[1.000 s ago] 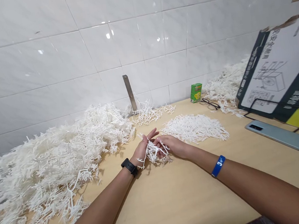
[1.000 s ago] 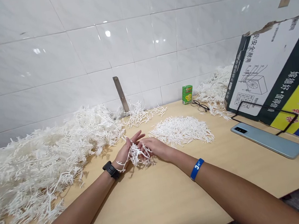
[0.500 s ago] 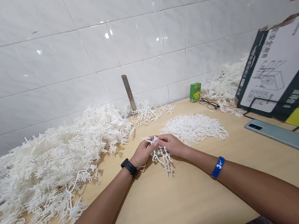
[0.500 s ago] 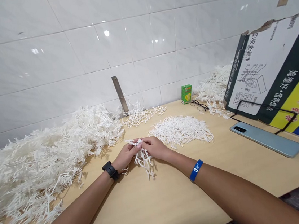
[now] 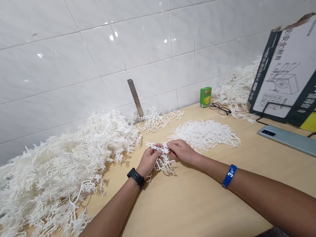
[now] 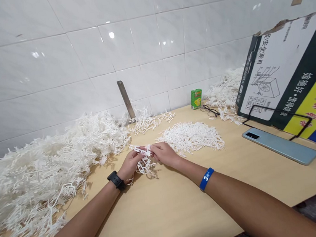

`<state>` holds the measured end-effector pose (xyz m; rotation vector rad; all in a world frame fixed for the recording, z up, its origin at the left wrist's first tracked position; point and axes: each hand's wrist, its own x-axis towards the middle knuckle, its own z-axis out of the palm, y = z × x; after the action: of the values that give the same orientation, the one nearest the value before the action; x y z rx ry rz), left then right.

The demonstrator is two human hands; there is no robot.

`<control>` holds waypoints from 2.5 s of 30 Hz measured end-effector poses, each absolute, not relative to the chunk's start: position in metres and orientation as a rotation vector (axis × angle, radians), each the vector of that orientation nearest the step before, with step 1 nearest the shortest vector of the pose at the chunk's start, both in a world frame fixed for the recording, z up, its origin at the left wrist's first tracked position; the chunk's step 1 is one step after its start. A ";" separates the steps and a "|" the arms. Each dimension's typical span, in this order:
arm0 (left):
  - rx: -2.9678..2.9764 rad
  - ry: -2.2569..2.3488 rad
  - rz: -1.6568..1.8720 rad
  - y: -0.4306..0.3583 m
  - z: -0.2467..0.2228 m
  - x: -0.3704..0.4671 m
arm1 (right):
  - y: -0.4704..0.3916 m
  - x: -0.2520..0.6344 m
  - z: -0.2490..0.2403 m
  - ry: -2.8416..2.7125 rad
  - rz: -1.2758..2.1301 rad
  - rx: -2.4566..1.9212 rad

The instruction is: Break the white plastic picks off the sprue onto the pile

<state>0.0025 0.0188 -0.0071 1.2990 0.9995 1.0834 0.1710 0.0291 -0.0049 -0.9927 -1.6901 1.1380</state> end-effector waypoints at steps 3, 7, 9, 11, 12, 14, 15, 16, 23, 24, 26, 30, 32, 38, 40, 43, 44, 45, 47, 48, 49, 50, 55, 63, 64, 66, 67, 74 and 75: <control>1.227 1.042 1.109 0.017 -0.004 0.003 | 0.029 0.172 -0.006 -1.687 1.164 -0.988; 1.200 1.052 1.105 0.016 -0.003 0.003 | 0.029 0.172 -0.008 -1.703 1.143 -0.985; 1.228 1.044 1.089 0.016 -0.002 0.003 | 0.029 0.171 -0.009 -1.705 1.156 -0.971; 1.267 1.058 1.071 0.017 -0.001 0.004 | 0.030 0.171 -0.009 -1.710 1.156 -0.953; 1.284 1.076 1.060 0.016 -0.001 0.005 | 0.030 0.171 -0.009 -1.720 1.144 -0.946; 1.303 1.114 1.027 0.016 -0.001 0.006 | 0.030 0.171 -0.009 -1.740 1.108 -0.939; 1.310 1.123 1.012 0.016 -0.001 0.007 | 0.030 0.171 -0.009 -1.748 1.087 -0.941; 1.318 1.124 1.002 0.016 -0.001 0.007 | 0.030 0.171 -0.008 -1.752 1.067 -0.945; 1.483 1.052 0.952 0.017 -0.004 0.005 | 0.028 0.173 -0.005 -1.757 0.945 -0.982; 1.492 1.045 0.943 0.017 -0.004 0.005 | 0.028 0.173 -0.005 -1.754 0.934 -0.990; 1.482 1.024 0.926 0.017 -0.005 0.005 | 0.029 0.174 -0.005 -1.739 0.922 -1.014; 1.415 1.055 0.922 0.016 -0.003 0.005 | 0.030 0.174 -0.006 -1.706 0.908 -1.056; 1.387 1.079 0.917 0.015 -0.001 0.005 | 0.030 0.174 -0.006 -1.696 0.899 -1.060; 1.321 1.093 0.946 0.012 0.004 0.005 | 0.033 0.178 -0.004 -1.578 0.950 -1.065; 1.298 1.106 0.976 0.012 0.004 0.005 | 0.035 0.180 -0.003 -1.542 0.974 -1.073; 1.265 1.130 1.019 0.014 0.002 0.005 | 0.035 0.180 -0.004 -1.555 0.994 -1.070; 1.261 1.133 1.030 0.015 0.001 0.005 | 0.035 0.180 -0.004 -1.582 1.001 -1.056; 1.259 1.133 1.040 0.016 0.000 0.005 | 0.034 0.179 -0.005 -1.618 1.009 -1.037; 1.263 1.128 1.053 0.017 -0.003 0.005 | 0.032 0.177 -0.006 -1.714 1.028 -0.997; 1.271 1.126 1.053 0.018 -0.004 0.005 | 0.032 0.176 -0.007 -1.767 1.036 -0.978; 1.282 1.125 1.049 0.019 -0.005 0.005 | 0.031 0.175 -0.008 -1.815 1.043 -0.964; 1.296 1.126 1.041 0.019 -0.006 0.004 | 0.031 0.174 -0.009 -1.852 1.046 -0.956; 1.335 1.115 1.007 0.018 -0.007 0.003 | 0.032 0.173 -0.012 -1.857 0.959 -0.992; 1.212 0.936 1.066 0.014 0.001 0.006 | 0.035 0.174 -0.015 -1.853 0.927 -1.005; 1.191 0.941 1.085 0.014 0.001 0.007 | 0.035 0.174 -0.015 -1.867 0.902 -1.003; 1.166 0.976 1.111 0.015 -0.001 0.007 | 0.035 0.173 -0.015 -1.882 0.867 -1.008; 1.169 0.993 1.110 0.015 -0.002 0.007 | 0.035 0.174 -0.015 -1.883 0.858 -1.014; 1.339 1.000 1.046 0.019 -0.006 0.004 | 0.034 0.176 -0.012 -1.910 0.913 -1.005; 1.379 1.009 1.047 0.019 -0.006 0.003 | 0.034 0.176 -0.012 -1.911 0.902 -1.025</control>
<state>0.0035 0.0193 -0.0059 1.3787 1.0087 1.0469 0.1762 0.0343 -0.0117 -1.0252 -1.9106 0.9025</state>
